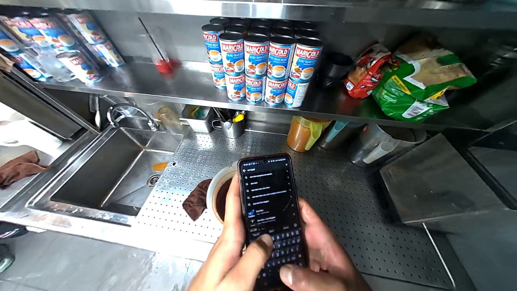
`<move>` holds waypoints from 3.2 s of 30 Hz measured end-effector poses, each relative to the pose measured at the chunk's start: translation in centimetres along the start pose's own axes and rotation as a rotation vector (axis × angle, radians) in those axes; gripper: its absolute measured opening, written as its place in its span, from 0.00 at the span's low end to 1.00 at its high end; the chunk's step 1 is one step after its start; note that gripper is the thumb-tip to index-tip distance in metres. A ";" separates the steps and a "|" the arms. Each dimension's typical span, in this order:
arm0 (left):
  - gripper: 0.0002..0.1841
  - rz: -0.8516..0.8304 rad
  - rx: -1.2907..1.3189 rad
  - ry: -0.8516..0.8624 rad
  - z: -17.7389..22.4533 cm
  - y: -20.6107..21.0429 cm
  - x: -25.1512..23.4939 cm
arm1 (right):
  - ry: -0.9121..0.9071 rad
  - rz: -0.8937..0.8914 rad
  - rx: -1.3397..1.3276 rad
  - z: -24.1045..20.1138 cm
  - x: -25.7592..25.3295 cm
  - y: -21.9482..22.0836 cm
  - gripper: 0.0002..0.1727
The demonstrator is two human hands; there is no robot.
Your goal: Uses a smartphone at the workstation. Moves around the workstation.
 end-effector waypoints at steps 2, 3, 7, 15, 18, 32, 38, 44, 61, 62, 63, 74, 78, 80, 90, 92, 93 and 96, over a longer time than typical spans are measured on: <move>0.48 -0.015 0.015 0.055 0.2 0.0 0.1 | -0.014 0.011 0.017 -0.2 0.1 0.2 0.52; 0.47 -0.022 0.024 0.071 0.2 0.0 0.2 | -0.018 0.014 0.027 -0.4 0.1 0.2 0.51; 0.44 -0.051 0.028 0.076 0.1 0.1 0.2 | -0.024 0.004 0.010 -0.5 0.2 0.2 0.50; 0.43 -0.019 0.006 -0.023 -0.1 0.3 0.1 | -0.007 -0.004 -0.003 -0.2 0.4 0.0 0.50; 0.43 -0.038 -0.009 -0.011 -0.2 0.3 0.0 | -0.007 -0.017 -0.031 -0.1 0.4 0.0 0.50; 0.44 -0.022 -0.014 -0.023 0.0 0.7 0.0 | -0.005 -0.018 -0.031 -0.4 0.5 -0.2 0.47; 0.40 0.000 0.021 -0.015 0.2 0.8 -0.1 | -0.003 -0.018 -0.038 -0.4 0.5 -0.2 0.47; 0.42 -0.040 0.038 0.054 0.2 0.6 0.1 | 0.005 -0.022 -0.006 -0.5 0.4 0.0 0.52; 0.54 -0.112 0.026 -0.013 -0.4 0.5 0.8 | 0.028 0.030 -0.019 -0.2 0.6 -0.1 0.42; 0.54 -0.113 0.034 -0.017 -0.4 0.5 0.8 | 0.016 0.008 -0.044 -0.2 0.7 -0.1 0.45; 0.55 -0.124 0.051 -0.011 -0.4 0.5 0.8 | 0.003 -0.007 -0.039 -0.2 0.8 -0.1 0.47; 0.55 -0.159 0.044 0.050 -0.5 0.5 0.6 | -0.003 0.028 0.043 -0.3 0.6 -0.1 0.49; 0.56 -0.160 0.021 0.042 -0.6 0.5 0.6 | -0.011 0.004 0.024 -0.4 0.6 0.0 0.47; 0.55 -0.153 0.018 0.049 -0.4 0.5 0.5 | -0.005 0.000 0.006 -0.4 0.6 0.0 0.47; 0.56 -0.145 0.047 0.023 -0.4 0.5 0.8 | -0.003 -0.010 -0.022 -0.3 0.5 0.1 0.47; 0.56 -0.146 0.027 0.030 -0.5 0.4 0.8 | 0.000 -0.022 -0.023 -0.3 0.5 0.0 0.47; 0.56 -0.145 0.015 0.039 -0.5 0.4 0.7 | -0.001 -0.017 -0.021 -0.3 0.5 0.0 0.46; 0.56 -0.141 0.016 0.028 -0.4 0.4 0.7 | -0.008 0.018 0.004 -0.7 0.4 0.1 0.44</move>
Point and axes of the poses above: each hand's wrist, its own x-axis away from the middle knuckle, its own y-axis out of the palm, z = x × y, the point moved 7 cm from there along -x, towards the middle knuckle, and after that the axes turned 10 degrees about x, right-handed, at the moved point
